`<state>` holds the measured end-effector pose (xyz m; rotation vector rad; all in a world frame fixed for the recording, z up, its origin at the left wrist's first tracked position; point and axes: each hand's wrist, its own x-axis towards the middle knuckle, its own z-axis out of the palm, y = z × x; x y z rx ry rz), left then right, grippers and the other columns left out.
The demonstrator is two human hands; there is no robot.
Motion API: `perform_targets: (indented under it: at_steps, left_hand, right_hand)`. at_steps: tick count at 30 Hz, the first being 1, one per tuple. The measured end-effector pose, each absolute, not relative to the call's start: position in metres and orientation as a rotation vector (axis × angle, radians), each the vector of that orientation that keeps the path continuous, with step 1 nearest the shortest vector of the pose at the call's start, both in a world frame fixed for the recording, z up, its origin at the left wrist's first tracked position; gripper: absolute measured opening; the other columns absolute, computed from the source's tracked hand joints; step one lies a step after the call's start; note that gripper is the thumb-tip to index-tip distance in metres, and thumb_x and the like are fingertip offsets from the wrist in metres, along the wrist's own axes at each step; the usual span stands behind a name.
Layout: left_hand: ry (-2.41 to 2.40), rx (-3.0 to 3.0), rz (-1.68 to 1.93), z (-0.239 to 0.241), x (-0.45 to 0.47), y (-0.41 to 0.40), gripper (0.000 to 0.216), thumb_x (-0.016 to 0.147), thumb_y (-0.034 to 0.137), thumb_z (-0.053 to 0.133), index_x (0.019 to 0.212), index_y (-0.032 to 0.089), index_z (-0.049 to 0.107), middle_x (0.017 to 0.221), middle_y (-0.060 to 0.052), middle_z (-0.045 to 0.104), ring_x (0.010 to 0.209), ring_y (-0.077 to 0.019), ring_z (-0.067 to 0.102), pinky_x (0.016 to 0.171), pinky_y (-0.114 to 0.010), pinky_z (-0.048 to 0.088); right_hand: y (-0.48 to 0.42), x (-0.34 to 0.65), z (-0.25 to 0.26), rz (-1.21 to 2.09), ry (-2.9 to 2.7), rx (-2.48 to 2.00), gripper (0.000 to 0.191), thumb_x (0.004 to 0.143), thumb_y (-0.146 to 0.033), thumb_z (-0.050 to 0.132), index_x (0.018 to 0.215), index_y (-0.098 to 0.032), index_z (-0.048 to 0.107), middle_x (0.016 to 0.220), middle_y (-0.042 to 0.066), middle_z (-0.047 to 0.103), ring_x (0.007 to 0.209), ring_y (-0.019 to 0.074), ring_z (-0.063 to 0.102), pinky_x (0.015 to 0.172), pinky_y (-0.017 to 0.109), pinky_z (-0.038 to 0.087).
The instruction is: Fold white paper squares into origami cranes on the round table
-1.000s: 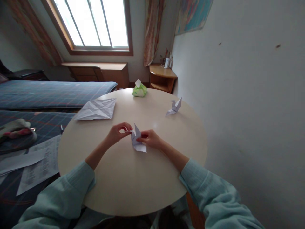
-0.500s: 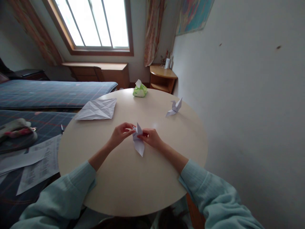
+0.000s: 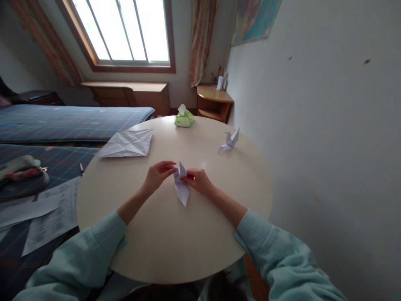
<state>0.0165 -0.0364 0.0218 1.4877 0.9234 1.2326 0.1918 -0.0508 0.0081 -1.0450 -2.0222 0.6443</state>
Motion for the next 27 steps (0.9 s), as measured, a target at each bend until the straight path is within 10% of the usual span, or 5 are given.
perform_targets:
  at_steps: [10, 27]
  left_hand:
    - [0.993, 1.418, 1.16, 0.026, 0.014, -0.037, 0.022, 0.053, 0.029, 0.072, 0.057, 0.013, 0.059, 0.058, 0.0, 0.063, 0.056, -0.012, 0.056, 0.058, -0.026, 0.045]
    - [0.894, 1.571, 1.034, 0.015, 0.022, -0.04, 0.031, 0.058, 0.033, 0.07, 0.081, 0.013, 0.064, 0.071, -0.003, 0.066, 0.065, -0.0131, 0.06, 0.065, -0.028, 0.05]
  right_hand:
    - [-0.051, 0.19, 0.008, 0.576, -2.087, -1.033, 0.019, 0.075, -0.03, 0.053, 0.065, -0.015, 0.059, 0.057, 0.0, 0.048, 0.053, 0.0087, 0.041, 0.051, 0.02, 0.034]
    - [-0.052, 0.19, 0.015, 0.718, -1.782, -1.114, 0.032, 0.073, -0.047, 0.054, 0.068, -0.015, 0.056, 0.06, 0.0, 0.055, 0.053, 0.0084, 0.044, 0.05, 0.021, 0.035]
